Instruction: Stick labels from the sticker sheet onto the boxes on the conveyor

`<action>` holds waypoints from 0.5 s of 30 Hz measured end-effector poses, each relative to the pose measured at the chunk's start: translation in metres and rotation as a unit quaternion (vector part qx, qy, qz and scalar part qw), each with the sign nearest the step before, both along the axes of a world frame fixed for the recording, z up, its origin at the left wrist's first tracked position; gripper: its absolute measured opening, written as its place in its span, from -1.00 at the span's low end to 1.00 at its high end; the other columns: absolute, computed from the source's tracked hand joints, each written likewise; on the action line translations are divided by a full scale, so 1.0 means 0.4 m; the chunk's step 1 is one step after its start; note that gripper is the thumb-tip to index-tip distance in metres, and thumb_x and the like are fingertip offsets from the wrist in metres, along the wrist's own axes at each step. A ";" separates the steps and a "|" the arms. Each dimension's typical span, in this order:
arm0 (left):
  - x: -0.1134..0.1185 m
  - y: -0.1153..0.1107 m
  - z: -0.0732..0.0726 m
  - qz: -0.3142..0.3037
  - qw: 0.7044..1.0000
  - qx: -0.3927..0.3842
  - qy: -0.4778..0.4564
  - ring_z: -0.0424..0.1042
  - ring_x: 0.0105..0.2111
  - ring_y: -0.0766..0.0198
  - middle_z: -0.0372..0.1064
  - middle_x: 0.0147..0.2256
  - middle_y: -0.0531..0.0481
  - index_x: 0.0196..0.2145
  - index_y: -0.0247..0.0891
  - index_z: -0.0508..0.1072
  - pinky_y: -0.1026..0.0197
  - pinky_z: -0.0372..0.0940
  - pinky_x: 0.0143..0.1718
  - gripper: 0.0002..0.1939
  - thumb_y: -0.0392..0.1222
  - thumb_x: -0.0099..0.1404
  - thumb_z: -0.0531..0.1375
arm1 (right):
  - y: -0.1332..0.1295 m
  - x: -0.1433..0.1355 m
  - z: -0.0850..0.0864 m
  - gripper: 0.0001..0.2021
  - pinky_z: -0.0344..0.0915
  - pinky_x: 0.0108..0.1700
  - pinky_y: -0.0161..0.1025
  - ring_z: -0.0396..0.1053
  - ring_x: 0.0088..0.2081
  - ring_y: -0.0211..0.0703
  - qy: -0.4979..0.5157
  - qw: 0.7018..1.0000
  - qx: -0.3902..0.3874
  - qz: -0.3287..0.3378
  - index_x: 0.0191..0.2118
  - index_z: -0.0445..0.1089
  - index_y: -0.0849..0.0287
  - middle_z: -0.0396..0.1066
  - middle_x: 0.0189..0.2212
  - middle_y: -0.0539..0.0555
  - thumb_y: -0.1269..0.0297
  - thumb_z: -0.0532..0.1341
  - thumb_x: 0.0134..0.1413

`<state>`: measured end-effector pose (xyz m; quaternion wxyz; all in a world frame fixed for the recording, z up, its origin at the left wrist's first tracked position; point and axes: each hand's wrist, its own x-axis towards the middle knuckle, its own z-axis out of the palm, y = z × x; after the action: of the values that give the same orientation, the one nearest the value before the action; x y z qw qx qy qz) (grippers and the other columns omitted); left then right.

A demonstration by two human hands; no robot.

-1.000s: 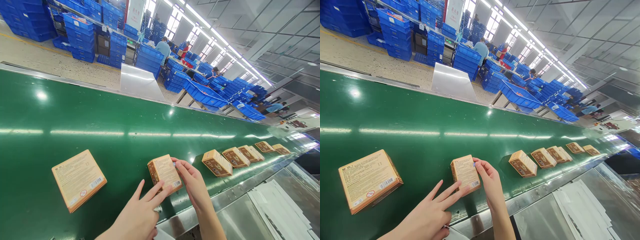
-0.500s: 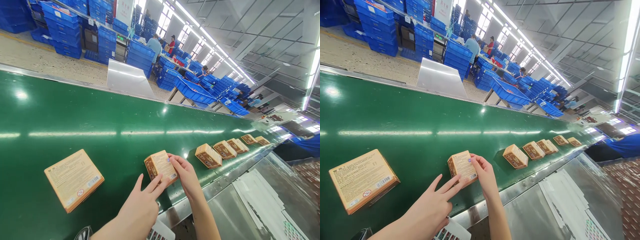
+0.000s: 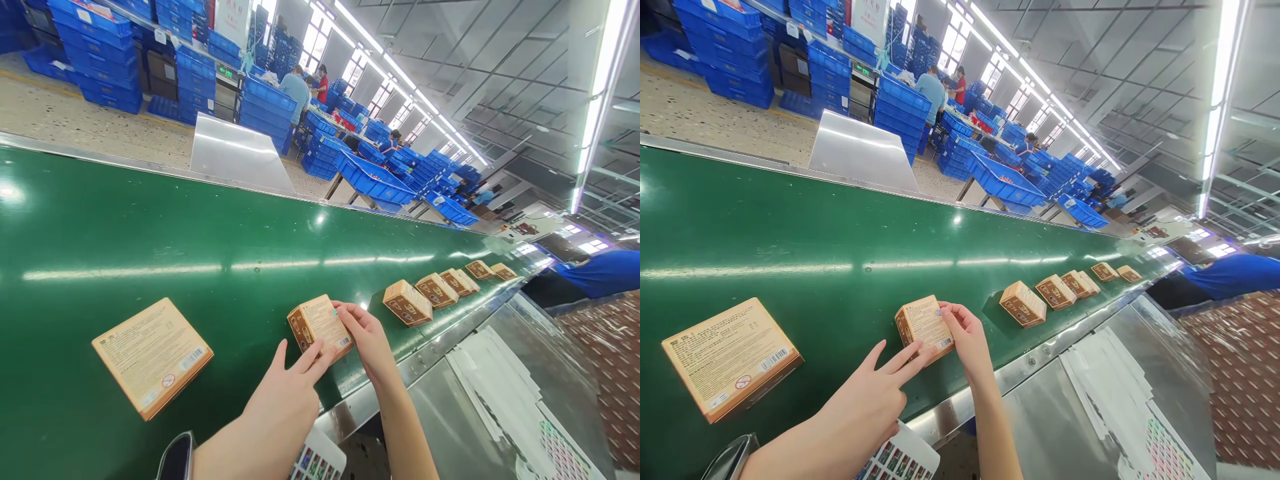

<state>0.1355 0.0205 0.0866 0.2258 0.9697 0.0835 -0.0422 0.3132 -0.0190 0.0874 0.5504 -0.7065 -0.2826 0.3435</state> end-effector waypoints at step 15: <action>0.087 0.007 0.013 -0.015 1.000 -0.007 0.011 0.04 0.36 -0.26 -0.13 0.37 -0.33 -0.24 -0.36 0.64 -0.52 0.09 0.21 -0.87 -0.37 0.21 0.36 | 0.003 0.058 -0.044 -0.54 0.34 -0.24 -0.16 0.44 -0.33 -0.03 -0.122 0.990 0.011 -0.064 -0.40 0.41 0.11 0.53 -0.42 0.08 -0.18 0.43 -0.26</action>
<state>0.1704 0.0231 0.0917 0.2308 0.9687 0.0717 -0.0569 0.3362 -0.0178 0.0697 0.5404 -0.7539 -0.3055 0.2154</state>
